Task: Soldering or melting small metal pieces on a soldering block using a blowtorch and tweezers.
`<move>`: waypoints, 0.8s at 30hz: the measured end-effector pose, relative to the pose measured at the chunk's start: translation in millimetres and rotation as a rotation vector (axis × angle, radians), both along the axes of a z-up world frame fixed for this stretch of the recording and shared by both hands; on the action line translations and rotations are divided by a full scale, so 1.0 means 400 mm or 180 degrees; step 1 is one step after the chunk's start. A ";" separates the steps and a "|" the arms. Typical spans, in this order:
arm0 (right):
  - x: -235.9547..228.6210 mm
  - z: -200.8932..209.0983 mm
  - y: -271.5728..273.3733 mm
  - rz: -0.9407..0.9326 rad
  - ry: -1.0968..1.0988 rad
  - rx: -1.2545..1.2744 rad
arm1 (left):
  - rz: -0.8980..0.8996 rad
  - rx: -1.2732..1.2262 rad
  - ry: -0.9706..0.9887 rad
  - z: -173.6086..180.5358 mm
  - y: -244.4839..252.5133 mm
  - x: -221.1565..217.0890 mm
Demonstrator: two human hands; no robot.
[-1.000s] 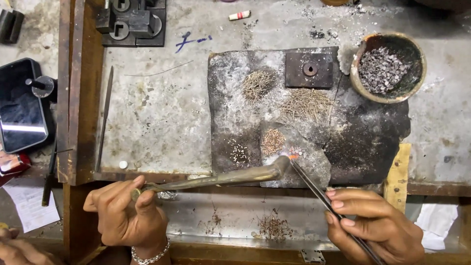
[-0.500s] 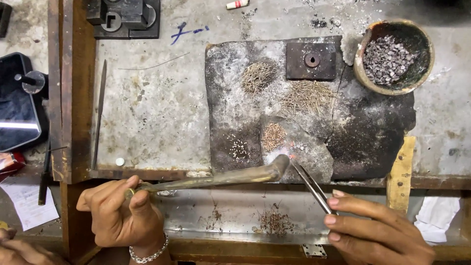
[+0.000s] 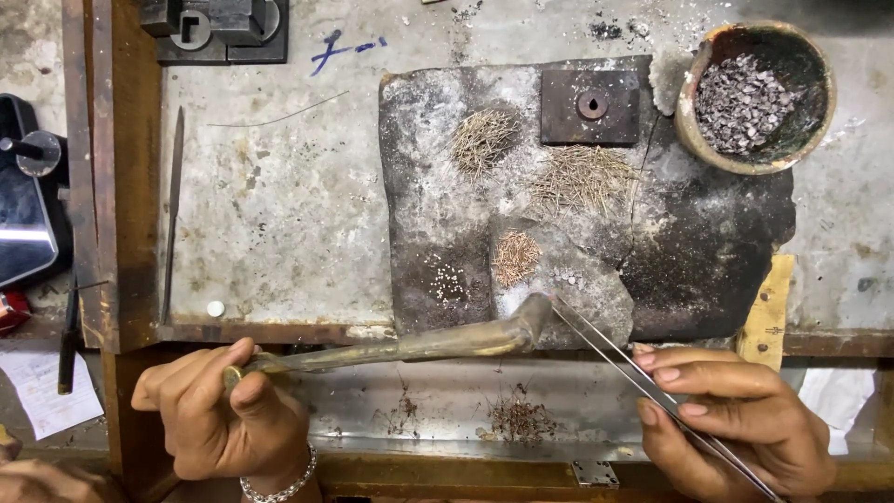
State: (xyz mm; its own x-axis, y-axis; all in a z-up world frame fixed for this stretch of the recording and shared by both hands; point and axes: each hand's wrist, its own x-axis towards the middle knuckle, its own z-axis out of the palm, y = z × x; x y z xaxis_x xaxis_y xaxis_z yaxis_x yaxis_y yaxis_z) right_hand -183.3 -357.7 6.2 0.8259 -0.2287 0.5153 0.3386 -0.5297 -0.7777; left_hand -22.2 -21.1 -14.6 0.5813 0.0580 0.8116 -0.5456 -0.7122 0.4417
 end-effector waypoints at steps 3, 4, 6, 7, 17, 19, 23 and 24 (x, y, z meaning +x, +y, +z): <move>0.004 0.000 0.011 -0.0063 -0.0051 0.0016 | 0.0006 -0.0075 -0.0131 -0.004 0.002 0.008; 0.005 -0.001 0.010 -0.0061 -0.0049 0.0016 | 0.0007 -0.0075 -0.0129 -0.002 0.003 0.009; 0.007 -0.002 0.006 0.0072 -0.0135 0.0001 | 0.0123 -0.0055 -0.0179 0.002 0.003 0.011; 0.007 0.000 0.007 0.0074 -0.0132 0.0000 | 0.0125 -0.0056 -0.0176 0.000 0.005 0.012; -0.010 -0.002 -0.009 0.0189 0.0041 0.0017 | -0.0056 -0.0126 -0.0110 -0.005 0.008 0.009; -0.017 -0.003 -0.010 0.0217 0.0130 0.0059 | -0.0079 -0.0114 -0.0063 -0.004 0.006 0.005; -0.011 -0.001 -0.001 0.0103 0.0017 0.0050 | -0.0098 -0.0062 -0.0013 0.001 0.004 0.004; -0.010 0.001 0.002 0.0024 0.0061 0.0088 | -0.0069 -0.0054 -0.0027 0.001 0.003 0.004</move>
